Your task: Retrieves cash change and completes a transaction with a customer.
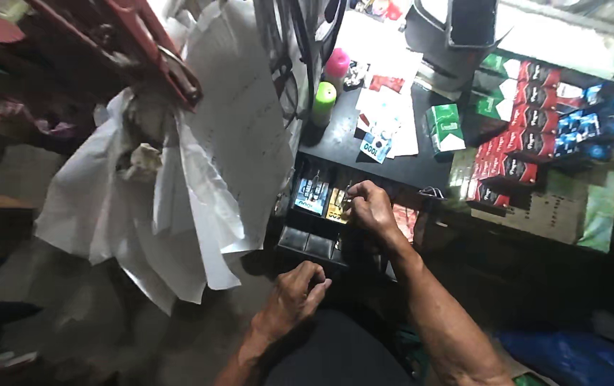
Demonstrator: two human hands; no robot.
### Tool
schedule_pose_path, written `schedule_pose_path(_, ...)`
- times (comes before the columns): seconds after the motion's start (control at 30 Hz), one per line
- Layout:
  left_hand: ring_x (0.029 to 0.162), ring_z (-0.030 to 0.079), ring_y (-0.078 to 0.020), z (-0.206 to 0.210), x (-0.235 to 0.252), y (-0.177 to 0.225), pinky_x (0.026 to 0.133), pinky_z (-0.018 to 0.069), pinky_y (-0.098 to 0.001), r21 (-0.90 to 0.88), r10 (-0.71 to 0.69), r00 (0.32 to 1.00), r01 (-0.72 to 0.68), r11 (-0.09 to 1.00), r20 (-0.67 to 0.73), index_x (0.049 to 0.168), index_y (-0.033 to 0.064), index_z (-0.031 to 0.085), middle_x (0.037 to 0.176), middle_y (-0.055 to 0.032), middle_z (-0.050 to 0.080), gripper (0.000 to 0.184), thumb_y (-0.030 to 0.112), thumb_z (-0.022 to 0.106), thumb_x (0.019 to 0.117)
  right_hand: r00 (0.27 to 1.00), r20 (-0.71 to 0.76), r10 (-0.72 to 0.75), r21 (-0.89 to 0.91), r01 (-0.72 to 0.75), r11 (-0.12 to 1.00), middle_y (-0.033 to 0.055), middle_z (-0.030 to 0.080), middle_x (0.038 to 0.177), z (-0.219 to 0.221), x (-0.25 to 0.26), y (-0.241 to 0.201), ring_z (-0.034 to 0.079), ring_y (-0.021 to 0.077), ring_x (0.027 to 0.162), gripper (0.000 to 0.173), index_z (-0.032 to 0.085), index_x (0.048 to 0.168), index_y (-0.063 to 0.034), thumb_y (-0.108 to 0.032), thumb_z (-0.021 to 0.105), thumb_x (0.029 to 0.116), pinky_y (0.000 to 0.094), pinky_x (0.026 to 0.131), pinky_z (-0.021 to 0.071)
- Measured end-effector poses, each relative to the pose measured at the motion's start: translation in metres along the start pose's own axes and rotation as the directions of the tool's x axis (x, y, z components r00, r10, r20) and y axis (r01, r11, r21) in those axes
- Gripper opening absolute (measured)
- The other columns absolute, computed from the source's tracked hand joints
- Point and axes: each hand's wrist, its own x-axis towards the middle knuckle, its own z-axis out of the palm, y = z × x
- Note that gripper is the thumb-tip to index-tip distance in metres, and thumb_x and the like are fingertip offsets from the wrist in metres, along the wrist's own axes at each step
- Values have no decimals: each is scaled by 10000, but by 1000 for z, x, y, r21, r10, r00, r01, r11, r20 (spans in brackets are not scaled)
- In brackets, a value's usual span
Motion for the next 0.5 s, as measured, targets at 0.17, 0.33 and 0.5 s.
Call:
schedule_pose_path(0.17,787,680,-93,-3,-6,-11,731,580,-224,-11,-34,999,34,999,0,978,33,659,890,-76,702,139,171,649,970,964,-175,-201,-82,189,979,117,717,1047,-8,-26,-18,684,226,877,201,677,1148,-29,-48,550,994,447,773,563)
schedule_pose_path(0.33,791,681,-84,1,-6,-13,741,579,-212,-42,-64,998,63,997,-16,974,22,658,888,-78,702,143,165,658,966,667,-197,-718,-419,605,677,171,717,1197,5,-61,-9,674,331,1155,228,732,1129,3,-86,626,947,466,978,566)
schedule_pose_path(0.5,788,678,-71,8,-4,-8,743,578,-201,-38,-78,997,77,996,-14,971,33,659,886,-63,702,128,160,665,962,904,217,-369,-718,404,567,288,638,1229,12,7,13,579,489,1178,347,666,1245,31,-164,657,959,610,899,484)
